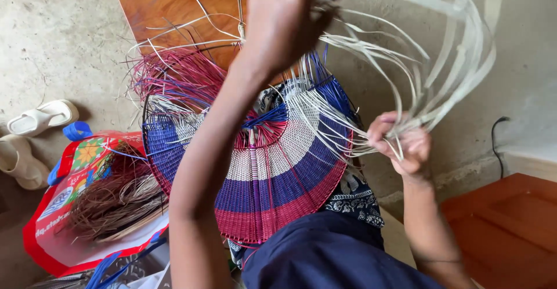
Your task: Weaving colored strands into a fan-shaped base to create a pattern
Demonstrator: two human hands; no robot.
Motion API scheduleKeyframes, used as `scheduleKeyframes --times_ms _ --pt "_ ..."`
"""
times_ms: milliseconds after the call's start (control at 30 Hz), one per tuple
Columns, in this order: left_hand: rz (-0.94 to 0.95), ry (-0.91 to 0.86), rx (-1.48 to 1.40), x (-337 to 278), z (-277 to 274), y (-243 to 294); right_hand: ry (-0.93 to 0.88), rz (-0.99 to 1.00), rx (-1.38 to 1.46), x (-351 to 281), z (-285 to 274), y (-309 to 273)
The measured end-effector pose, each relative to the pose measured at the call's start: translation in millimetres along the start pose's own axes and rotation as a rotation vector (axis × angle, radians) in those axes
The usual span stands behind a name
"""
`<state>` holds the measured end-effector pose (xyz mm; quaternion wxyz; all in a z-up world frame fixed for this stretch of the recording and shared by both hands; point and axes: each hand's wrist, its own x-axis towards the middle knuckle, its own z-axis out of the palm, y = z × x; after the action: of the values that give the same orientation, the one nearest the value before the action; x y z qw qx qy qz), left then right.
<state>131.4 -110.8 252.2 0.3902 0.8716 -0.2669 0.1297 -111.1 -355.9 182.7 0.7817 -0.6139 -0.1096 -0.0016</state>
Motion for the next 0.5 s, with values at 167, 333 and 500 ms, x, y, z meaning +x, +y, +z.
scheduleKeyframes --times_ms 167,333,500 --pt "0.426 -0.082 0.098 -20 -4 56 0.027 0.059 -0.226 -13 14 7" --pt "0.011 -0.331 0.020 10 10 -92 -0.016 0.161 -0.323 -53 -13 37" --pt "-0.704 0.091 -0.921 4 -5 -230 -0.111 0.313 -0.477 -81 -38 67"
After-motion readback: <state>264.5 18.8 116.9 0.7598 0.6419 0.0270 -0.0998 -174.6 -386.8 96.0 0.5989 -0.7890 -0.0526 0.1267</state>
